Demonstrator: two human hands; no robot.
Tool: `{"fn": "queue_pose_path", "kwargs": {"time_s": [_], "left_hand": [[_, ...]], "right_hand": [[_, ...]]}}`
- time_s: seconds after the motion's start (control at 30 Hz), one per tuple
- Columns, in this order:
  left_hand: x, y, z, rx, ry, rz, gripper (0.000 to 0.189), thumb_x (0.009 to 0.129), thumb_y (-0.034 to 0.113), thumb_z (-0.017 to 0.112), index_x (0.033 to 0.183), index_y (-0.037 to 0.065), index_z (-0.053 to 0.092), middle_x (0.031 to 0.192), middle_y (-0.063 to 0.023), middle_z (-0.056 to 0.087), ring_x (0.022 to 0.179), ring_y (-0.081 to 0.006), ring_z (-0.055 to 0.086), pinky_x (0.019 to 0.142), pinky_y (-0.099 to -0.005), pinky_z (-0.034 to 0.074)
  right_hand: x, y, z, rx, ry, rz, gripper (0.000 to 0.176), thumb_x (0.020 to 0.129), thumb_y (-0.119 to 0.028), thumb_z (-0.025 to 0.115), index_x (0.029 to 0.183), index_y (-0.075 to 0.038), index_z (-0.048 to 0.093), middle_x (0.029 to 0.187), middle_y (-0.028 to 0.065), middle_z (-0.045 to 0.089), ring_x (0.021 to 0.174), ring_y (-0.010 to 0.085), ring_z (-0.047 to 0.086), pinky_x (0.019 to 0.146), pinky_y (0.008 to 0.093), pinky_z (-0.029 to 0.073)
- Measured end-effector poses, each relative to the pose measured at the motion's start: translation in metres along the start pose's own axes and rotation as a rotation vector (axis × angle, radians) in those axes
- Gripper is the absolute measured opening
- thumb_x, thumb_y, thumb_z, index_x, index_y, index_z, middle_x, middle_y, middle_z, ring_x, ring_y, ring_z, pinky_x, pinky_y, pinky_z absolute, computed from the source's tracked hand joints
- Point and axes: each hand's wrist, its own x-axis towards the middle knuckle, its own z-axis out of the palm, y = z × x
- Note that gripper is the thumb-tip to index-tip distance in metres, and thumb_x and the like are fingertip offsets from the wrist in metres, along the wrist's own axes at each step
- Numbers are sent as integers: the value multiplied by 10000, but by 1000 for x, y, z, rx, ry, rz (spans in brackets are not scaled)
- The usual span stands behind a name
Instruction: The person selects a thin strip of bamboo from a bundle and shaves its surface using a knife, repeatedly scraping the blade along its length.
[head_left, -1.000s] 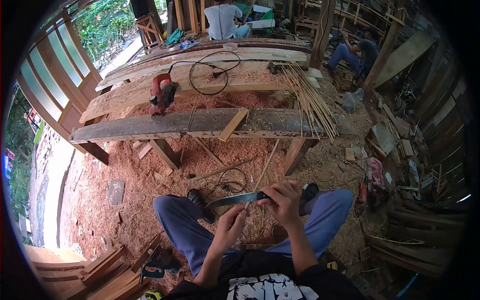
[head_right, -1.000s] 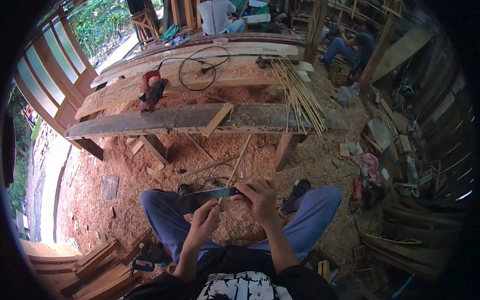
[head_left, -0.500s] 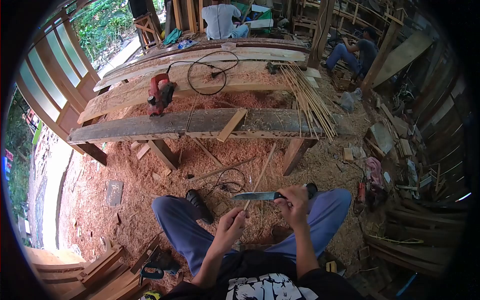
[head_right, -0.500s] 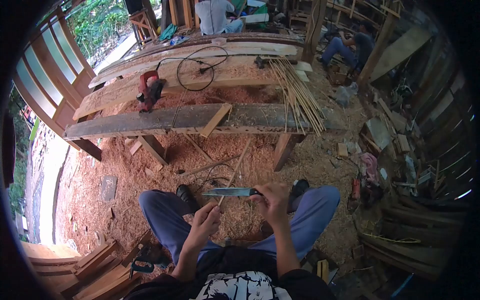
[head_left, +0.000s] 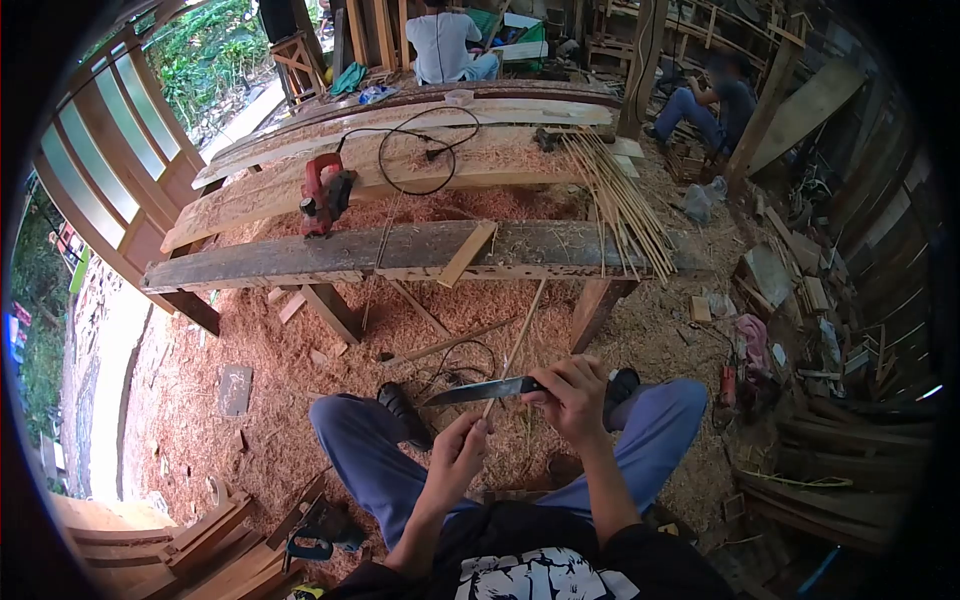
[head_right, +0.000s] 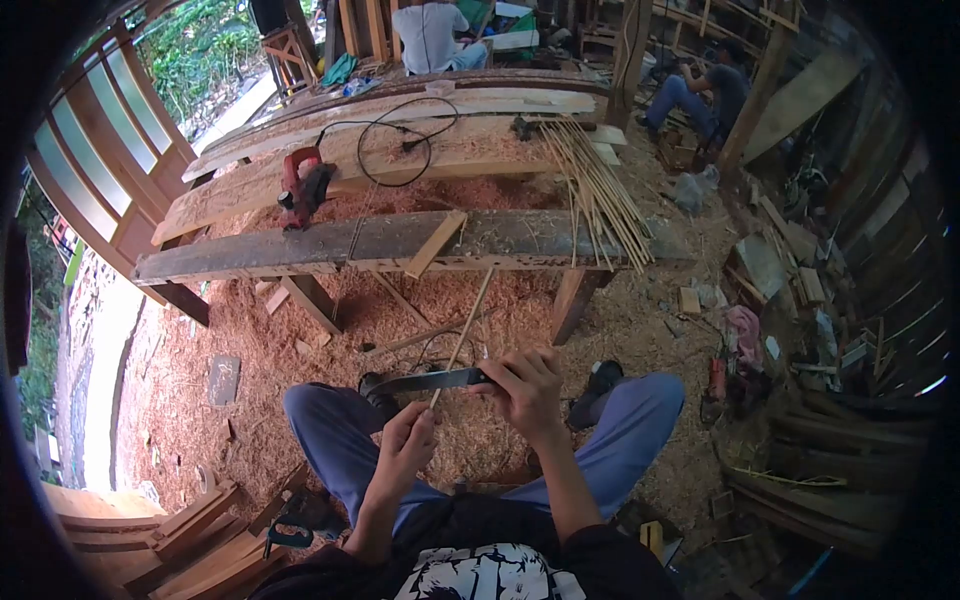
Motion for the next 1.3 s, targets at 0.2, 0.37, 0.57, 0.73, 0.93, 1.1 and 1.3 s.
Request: {"fn": "queue_pose_path", "kwargs": {"time_s": [0.2, 0.37, 0.57, 0.73, 0.93, 1.1, 1.3], "left_hand": [[2, -12, 3, -3, -2, 4, 221, 1055, 225, 469, 1010, 29, 561, 675, 79, 387, 557, -11, 336, 486, -206, 257], [14, -16, 8, 74, 22, 10, 214, 1057, 223, 462, 1064, 35, 564, 671, 76, 385, 544, -13, 321, 483, -207, 263], [15, 9, 19, -139, 30, -101, 236, 1070, 200, 410, 1125, 21, 554, 673, 81, 335, 521, -22, 285, 463, -205, 227], [24, -6, 7, -156, -163, -33, 218, 1066, 187, 426, 1103, 6, 542, 703, 64, 372, 554, -27, 306, 479, -215, 276], [20, -6, 9, 148, -58, 85, 232, 1057, 176, 442, 883, 34, 498, 694, 64, 379, 572, -21, 323, 486, -221, 274], [14, 7, 9, -38, -69, 15, 261, 1054, 170, 451, 834, 37, 494, 698, 66, 390, 582, -15, 336, 489, -221, 278], [14, 0, 5, -48, -88, -42, 256, 1048, 196, 472, 855, 34, 514, 706, 71, 398, 581, -14, 341, 489, -219, 283]], "right_hand": [[-26, 22, -6, -32, -16, 73, 377, 834, -491, 666, 875, -120, 717, 750, -7, 627, 721, 190, 590, 749, 356, 384], [-38, 7, 4, 317, 11, 331, 412, 900, -477, 629, 888, -75, 717, 694, 53, 604, 649, 244, 576, 656, 383, 402], [-30, 0, 0, 228, -47, 255, 380, 891, -441, 659, 917, -67, 718, 679, 53, 576, 606, 254, 541, 625, 376, 391], [-14, -13, -8, 104, -22, 87, 338, 862, -419, 691, 911, -86, 722, 695, 20, 586, 612, 230, 549, 618, 373, 392], [-3, -20, -12, 130, -62, -12, 322, 852, -416, 693, 913, -101, 724, 704, 5, 602, 610, 205, 590, 563, 354, 422], [-3, -23, -11, 177, -97, -43, 313, 853, -405, 700, 909, -97, 712, 708, 8, 618, 576, 203, 605, 504, 344, 443], [-3, -17, -11, 236, -84, -71, 316, 851, -406, 709, 892, -93, 696, 686, -1, 610, 552, 186, 600, 470, 332, 434]]}}
